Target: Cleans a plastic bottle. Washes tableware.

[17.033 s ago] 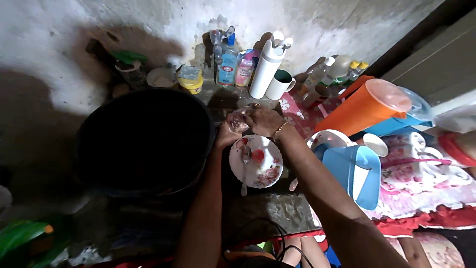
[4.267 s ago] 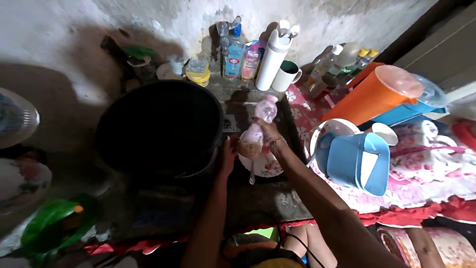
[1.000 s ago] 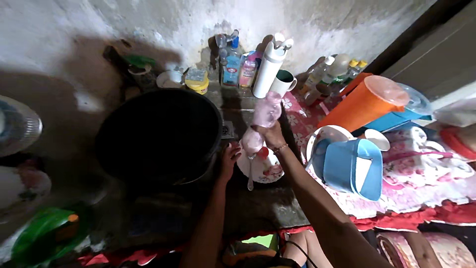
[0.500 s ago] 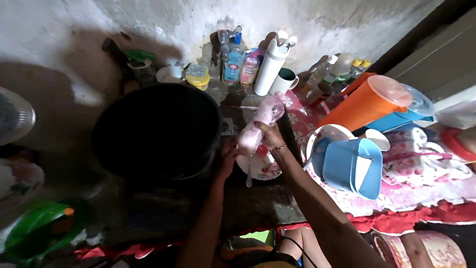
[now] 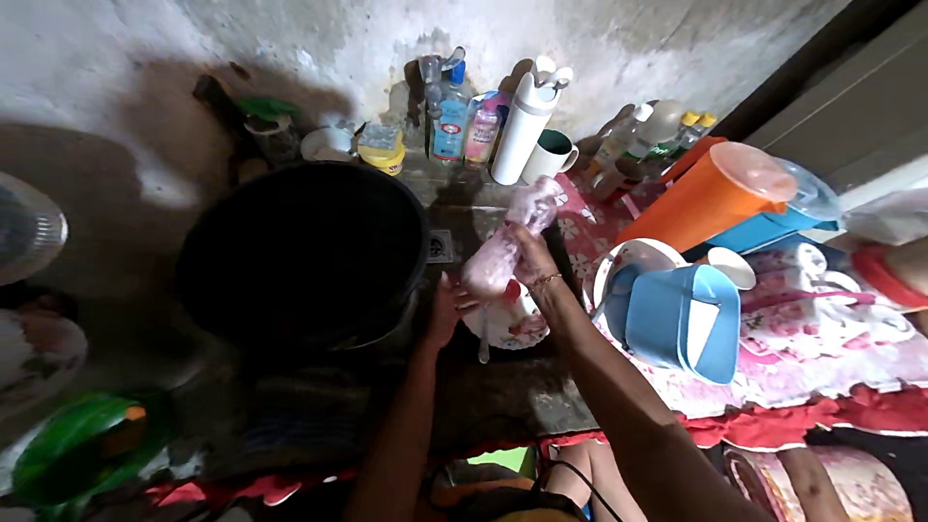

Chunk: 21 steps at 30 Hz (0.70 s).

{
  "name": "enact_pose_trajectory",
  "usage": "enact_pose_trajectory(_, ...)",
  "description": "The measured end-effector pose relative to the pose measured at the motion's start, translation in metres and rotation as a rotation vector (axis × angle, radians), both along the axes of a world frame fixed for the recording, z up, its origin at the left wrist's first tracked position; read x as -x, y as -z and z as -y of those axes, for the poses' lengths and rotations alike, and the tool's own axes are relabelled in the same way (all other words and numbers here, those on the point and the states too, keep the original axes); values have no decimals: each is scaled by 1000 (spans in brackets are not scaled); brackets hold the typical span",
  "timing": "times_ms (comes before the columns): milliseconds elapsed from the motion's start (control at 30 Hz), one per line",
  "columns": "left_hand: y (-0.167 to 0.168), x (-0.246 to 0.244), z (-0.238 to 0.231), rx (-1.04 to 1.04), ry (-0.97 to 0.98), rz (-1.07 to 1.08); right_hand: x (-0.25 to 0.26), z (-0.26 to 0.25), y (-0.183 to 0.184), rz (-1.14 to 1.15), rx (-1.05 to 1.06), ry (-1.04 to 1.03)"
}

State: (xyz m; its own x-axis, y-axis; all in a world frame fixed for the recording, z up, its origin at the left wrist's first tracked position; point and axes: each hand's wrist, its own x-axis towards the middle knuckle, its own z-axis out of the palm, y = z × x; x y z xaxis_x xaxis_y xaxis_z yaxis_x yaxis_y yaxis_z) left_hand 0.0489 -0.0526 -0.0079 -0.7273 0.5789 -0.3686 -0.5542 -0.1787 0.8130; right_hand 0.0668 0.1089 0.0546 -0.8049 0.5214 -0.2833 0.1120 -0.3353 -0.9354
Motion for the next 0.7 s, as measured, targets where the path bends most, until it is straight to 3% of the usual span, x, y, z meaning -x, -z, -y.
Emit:
enact_pose_trajectory(133, 15, 10, -3, 103, -98, -108, -8, 18, -12, 47, -39, -144)
enact_pose_trajectory(267, 16, 10, -4, 70, -114, -45, -1, -6, 5, 47, -267, -85)
enact_pose_trajectory(400, 16, 13, -5, 68, -152, -37, -7, -3, -1, -119, -19, -77)
enact_pose_trajectory(500, 15, 12, -4, 58, -139, -25, -5, -12, 10, -85, -305, -92)
enact_pose_trajectory(600, 11, 15, -3, 43, -162, -17, -3, -12, 1, -84, -186, -19)
enact_pose_trajectory(700, 17, 12, -5, 41, -143, -15, -7, -16, 8, -37, -353, -20)
